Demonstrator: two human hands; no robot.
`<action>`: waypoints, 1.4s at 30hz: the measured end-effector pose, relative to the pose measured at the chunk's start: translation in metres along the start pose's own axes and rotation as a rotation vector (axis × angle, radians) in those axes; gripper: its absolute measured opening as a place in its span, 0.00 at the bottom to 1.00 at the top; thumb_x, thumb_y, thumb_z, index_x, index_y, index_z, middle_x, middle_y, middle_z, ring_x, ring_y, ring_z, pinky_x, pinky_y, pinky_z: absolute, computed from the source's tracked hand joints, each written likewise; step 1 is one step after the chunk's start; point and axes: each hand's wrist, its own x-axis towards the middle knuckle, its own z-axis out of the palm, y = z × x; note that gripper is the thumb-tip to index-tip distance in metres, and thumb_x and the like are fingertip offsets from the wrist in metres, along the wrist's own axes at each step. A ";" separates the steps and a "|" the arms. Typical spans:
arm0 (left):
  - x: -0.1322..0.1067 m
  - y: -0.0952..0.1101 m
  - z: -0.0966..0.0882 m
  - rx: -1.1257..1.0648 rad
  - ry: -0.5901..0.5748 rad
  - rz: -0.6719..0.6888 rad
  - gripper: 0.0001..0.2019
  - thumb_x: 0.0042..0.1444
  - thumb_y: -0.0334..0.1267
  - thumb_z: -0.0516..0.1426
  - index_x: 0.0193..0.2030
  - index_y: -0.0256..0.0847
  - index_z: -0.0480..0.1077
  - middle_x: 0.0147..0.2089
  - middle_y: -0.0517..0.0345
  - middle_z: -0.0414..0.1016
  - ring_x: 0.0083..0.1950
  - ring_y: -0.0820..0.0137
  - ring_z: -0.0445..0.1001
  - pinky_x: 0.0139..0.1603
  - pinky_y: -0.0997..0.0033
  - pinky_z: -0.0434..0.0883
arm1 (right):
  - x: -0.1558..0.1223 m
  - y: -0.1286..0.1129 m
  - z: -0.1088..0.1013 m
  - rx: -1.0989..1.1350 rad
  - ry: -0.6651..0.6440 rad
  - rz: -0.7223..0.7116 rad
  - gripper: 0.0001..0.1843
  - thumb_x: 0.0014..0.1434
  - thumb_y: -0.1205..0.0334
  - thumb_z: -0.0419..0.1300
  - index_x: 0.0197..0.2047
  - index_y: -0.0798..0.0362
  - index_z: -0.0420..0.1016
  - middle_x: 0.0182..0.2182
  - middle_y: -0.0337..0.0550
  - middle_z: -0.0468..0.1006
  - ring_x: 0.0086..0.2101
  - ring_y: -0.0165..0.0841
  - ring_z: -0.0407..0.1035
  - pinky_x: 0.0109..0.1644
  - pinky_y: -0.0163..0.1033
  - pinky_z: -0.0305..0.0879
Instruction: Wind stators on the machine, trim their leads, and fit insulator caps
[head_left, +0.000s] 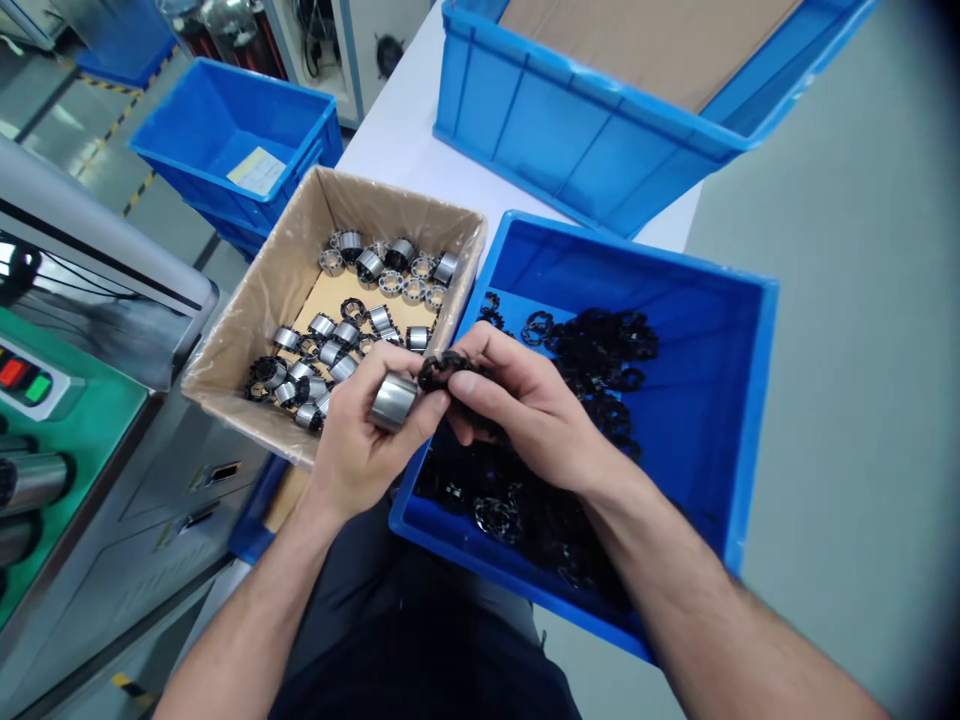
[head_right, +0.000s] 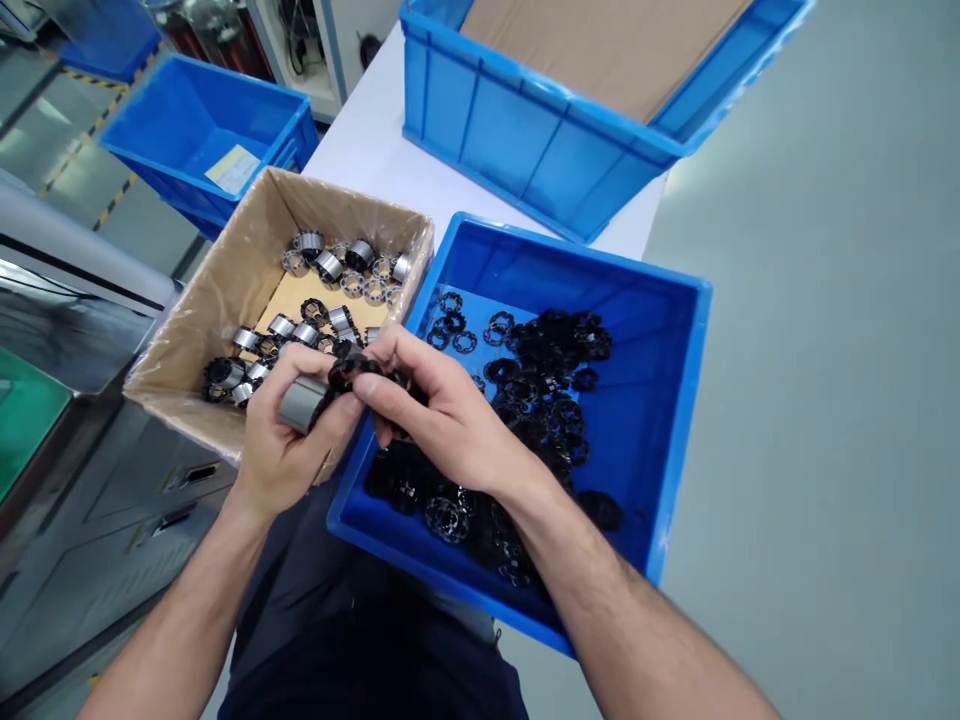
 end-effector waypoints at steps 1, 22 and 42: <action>0.000 0.001 0.000 0.022 0.006 0.033 0.15 0.73 0.51 0.76 0.51 0.47 0.80 0.40 0.62 0.79 0.37 0.68 0.74 0.40 0.65 0.72 | -0.001 0.001 0.002 -0.066 0.035 -0.045 0.17 0.79 0.45 0.75 0.48 0.45 0.76 0.33 0.32 0.80 0.29 0.30 0.76 0.35 0.38 0.75; -0.003 0.002 0.003 -0.406 -0.116 -0.327 0.28 0.82 0.72 0.56 0.70 0.54 0.73 0.36 0.61 0.77 0.29 0.65 0.78 0.27 0.67 0.69 | -0.004 0.014 0.026 -0.474 0.370 -0.371 0.05 0.76 0.65 0.68 0.48 0.44 0.85 0.39 0.39 0.88 0.37 0.36 0.82 0.42 0.43 0.81; -0.002 0.003 0.001 -0.350 -0.156 -0.253 0.33 0.80 0.75 0.59 0.68 0.49 0.79 0.39 0.57 0.82 0.31 0.67 0.79 0.33 0.65 0.75 | -0.010 0.008 0.031 -0.439 0.407 -0.379 0.10 0.75 0.70 0.71 0.50 0.43 0.87 0.40 0.38 0.88 0.40 0.36 0.84 0.49 0.46 0.80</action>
